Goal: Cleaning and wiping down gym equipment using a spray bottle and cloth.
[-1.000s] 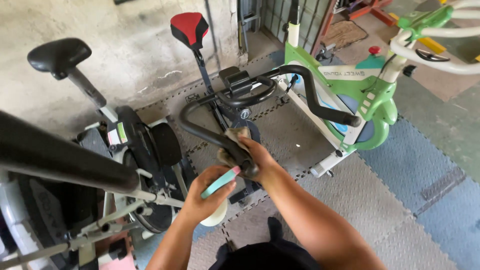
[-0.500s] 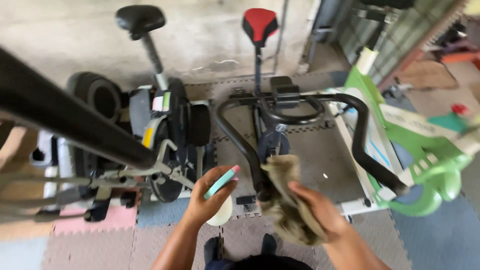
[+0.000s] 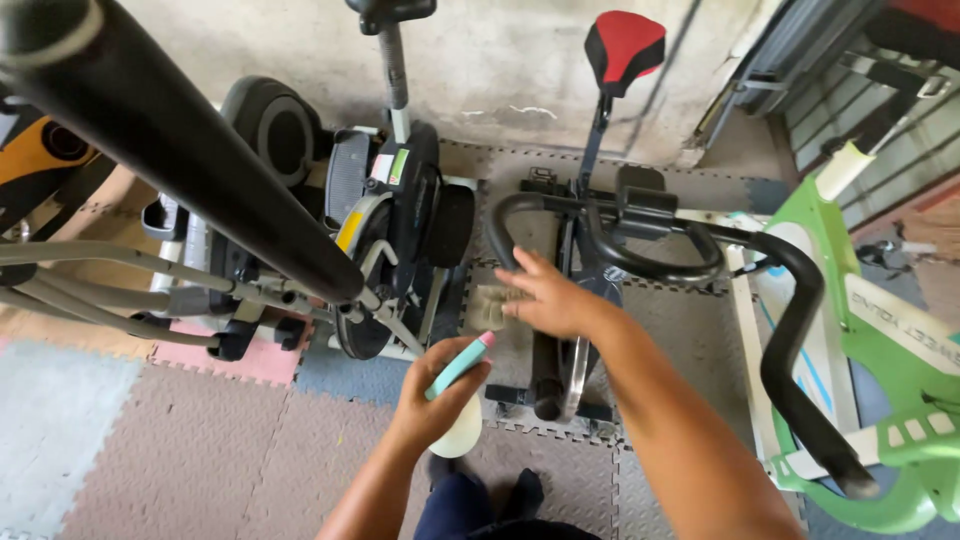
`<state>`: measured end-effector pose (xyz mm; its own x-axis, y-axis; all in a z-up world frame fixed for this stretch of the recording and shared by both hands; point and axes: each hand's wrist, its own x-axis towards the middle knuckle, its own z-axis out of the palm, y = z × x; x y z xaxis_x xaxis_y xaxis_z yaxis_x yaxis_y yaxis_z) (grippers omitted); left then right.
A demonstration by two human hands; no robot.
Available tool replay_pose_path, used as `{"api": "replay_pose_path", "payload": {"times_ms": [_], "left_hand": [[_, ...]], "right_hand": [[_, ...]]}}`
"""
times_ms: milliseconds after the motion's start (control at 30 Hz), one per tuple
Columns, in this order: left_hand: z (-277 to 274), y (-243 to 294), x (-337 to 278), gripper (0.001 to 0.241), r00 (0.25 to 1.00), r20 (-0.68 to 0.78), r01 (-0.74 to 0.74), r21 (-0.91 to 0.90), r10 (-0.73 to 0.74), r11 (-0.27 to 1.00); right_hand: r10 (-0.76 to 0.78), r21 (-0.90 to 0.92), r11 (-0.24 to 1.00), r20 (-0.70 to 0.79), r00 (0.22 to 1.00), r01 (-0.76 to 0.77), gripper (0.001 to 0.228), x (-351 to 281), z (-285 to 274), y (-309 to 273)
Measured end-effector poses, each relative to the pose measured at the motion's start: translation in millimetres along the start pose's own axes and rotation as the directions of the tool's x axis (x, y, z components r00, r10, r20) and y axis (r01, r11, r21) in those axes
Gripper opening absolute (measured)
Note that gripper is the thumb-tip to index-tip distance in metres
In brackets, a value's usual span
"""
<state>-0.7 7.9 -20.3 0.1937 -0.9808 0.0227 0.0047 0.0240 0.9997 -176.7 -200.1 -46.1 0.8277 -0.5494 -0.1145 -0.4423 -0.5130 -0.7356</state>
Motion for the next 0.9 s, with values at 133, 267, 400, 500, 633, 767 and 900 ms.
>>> {"api": "replay_pose_path", "payload": {"times_ms": [133,267,400,500,633,767,900], "left_hand": [[-3.8,-3.8,2.6,0.026,0.998,-0.027,-0.059,0.073,0.061,0.996],[-9.5,-10.3,13.9,0.027,0.999,-0.008,-0.043,-0.018,0.043,0.999],[-16.3,-15.3,33.6,0.026,1.0,-0.004,-0.009,-0.036,0.009,0.999],[-29.5,-22.5,45.3,0.027,1.0,0.021,0.011,-0.018,-0.011,1.0],[-46.1,-34.9,61.7,0.03,1.0,0.003,-0.003,-0.042,0.003,0.999],[-56.9,-21.1,79.8,0.03,0.999,0.053,-0.013,0.177,0.004,0.984],[-58.8,-2.0,86.3,0.026,0.987,0.075,-0.157,0.298,0.141,0.942]], "right_hand": [[0.061,-0.051,0.997,-0.025,0.998,-0.062,0.068,53.2,-5.5,19.4],[-0.034,-0.145,0.989,-0.193,0.981,0.005,0.07,102.7,-4.1,35.6],[-0.175,-0.284,0.958,-0.447,0.877,0.047,0.048,138.7,1.9,49.4],[-0.212,-0.31,0.947,-0.416,0.884,0.081,0.031,133.1,-0.6,46.2],[-0.427,-0.362,0.883,-0.352,0.833,0.3,0.034,69.0,-9.9,11.5],[-0.244,-0.166,0.961,-0.124,0.962,0.222,0.032,-15.9,-11.6,-19.8],[-0.173,0.08,0.98,-0.103,0.98,0.181,0.032,-46.3,-16.0,-27.4]]}}
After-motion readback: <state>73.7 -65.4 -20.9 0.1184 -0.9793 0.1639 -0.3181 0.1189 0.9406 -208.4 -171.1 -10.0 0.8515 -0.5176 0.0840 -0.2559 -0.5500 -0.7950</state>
